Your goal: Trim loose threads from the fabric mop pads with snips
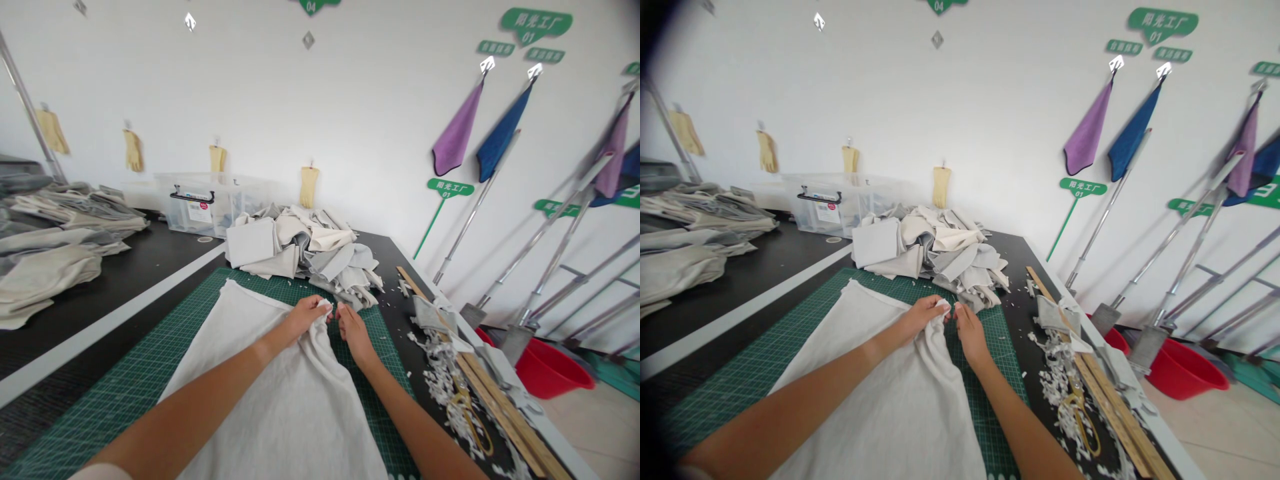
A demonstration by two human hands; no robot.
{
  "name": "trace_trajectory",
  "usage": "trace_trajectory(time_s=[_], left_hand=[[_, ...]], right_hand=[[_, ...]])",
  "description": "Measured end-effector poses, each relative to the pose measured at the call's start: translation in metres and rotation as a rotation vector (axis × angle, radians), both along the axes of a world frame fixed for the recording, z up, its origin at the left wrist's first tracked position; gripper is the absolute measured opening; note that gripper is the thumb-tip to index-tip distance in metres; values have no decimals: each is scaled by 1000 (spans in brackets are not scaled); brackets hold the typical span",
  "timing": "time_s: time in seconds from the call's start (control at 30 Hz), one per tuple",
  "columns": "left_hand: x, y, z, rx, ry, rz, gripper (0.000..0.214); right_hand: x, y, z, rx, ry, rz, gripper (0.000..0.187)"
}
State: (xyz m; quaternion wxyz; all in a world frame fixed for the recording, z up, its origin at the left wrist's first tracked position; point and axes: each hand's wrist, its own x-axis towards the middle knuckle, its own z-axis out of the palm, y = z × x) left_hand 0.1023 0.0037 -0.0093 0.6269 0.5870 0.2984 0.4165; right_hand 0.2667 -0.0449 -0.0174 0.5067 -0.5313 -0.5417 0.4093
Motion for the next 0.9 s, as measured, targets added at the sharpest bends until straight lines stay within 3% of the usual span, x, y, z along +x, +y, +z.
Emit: trace_trajectory(time_s=[0.1,0.3,0.6,0.77,0.9], left_hand=[[-1,-1,3,23,7,-17,39],[-3,-3,8,177,81,30,34],[-4,-11,18,122,20,-8,34],[-4,-9,21,124,-21,-23,33],[-4,-1,23,216,70,39,33]], right_hand=[[1,4,2,-5,116,-21,46],[-2,-4,15,-69,247,91,38],[4,-10,29,-216,460,325,47],[7,-9,32,-198,478,319,48],[14,-3,34,-183,487,260,49]])
